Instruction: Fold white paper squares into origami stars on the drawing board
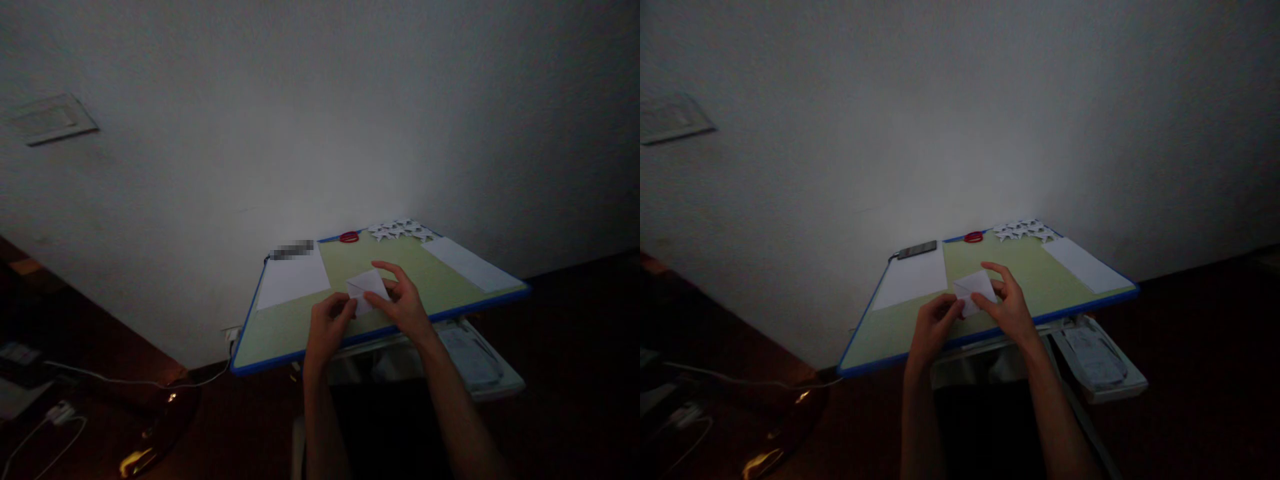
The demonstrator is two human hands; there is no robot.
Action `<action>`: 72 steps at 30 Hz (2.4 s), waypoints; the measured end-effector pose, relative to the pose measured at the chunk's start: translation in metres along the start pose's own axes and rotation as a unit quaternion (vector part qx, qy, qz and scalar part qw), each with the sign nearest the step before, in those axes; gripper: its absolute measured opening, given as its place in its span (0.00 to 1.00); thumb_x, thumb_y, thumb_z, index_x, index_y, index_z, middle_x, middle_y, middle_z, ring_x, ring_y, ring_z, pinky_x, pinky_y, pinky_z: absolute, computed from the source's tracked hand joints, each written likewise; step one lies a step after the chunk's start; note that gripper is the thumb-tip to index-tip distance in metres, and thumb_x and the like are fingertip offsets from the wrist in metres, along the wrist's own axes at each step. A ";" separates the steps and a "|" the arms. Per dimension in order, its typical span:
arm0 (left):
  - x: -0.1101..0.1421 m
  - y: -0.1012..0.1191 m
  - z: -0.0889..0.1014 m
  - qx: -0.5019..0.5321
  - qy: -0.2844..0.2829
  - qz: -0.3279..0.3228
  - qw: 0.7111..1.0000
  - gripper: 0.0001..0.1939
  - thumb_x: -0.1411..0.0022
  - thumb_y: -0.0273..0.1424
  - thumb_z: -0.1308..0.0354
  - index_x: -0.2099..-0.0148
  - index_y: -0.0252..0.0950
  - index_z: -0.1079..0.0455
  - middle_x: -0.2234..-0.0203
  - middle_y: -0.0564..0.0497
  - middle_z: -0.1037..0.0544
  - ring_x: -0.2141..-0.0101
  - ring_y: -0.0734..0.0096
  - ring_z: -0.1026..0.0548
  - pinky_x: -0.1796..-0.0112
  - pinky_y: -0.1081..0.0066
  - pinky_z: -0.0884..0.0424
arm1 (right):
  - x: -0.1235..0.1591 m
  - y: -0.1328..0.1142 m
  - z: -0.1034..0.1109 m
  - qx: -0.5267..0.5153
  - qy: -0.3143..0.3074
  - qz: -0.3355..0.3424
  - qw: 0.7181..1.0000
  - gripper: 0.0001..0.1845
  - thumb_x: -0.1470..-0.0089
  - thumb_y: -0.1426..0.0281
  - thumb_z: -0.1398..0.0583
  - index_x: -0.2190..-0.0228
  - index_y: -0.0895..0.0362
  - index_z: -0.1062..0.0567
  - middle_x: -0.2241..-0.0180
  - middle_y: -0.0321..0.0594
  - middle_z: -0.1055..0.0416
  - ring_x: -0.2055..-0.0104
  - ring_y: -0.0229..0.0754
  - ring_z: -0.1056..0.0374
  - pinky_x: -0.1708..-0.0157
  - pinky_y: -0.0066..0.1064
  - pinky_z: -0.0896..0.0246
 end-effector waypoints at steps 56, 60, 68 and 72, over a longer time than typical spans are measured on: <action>0.001 0.000 0.004 0.055 0.039 0.024 0.997 0.15 0.40 0.42 0.35 0.68 0.34 0.26 0.76 0.51 0.22 0.72 0.68 0.23 0.68 0.73 0.31 | -0.001 -0.003 -0.019 -0.029 -0.001 -0.022 0.999 0.45 0.48 0.57 0.32 0.34 0.53 0.41 0.64 0.40 0.18 0.63 0.47 0.22 0.58 0.39 0.28; 0.002 0.000 0.006 0.024 0.057 0.009 0.998 0.17 0.40 0.43 0.35 0.70 0.34 0.26 0.77 0.51 0.22 0.74 0.70 0.25 0.69 0.73 0.32 | 0.000 -0.002 -0.019 -0.035 -0.013 -0.037 0.999 0.38 0.51 0.59 0.30 0.41 0.55 0.32 0.64 0.40 0.18 0.61 0.47 0.22 0.56 0.38 0.29; 0.001 -0.001 0.007 0.001 0.048 0.021 0.999 0.18 0.40 0.44 0.35 0.69 0.33 0.24 0.80 0.52 0.24 0.76 0.72 0.27 0.72 0.74 0.34 | -0.003 0.004 -0.017 -0.033 -0.026 -0.017 0.999 0.18 0.55 0.63 0.27 0.66 0.55 0.26 0.68 0.37 0.21 0.66 0.42 0.26 0.65 0.30 0.31; 0.000 0.000 0.005 0.038 0.044 0.035 0.998 0.18 0.39 0.46 0.37 0.66 0.34 0.26 0.78 0.54 0.25 0.78 0.74 0.29 0.75 0.75 0.34 | -0.003 0.005 -0.016 -0.014 -0.035 -0.021 0.999 0.18 0.56 0.63 0.27 0.67 0.55 0.26 0.72 0.33 0.26 0.70 0.39 0.29 0.70 0.28 0.34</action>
Point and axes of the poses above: each hand's wrist, its own x-axis away from the middle knuckle, its own z-axis out of the back of the hand, y = z × x, the point moved 3 cm from there along -x, towards the middle knuckle
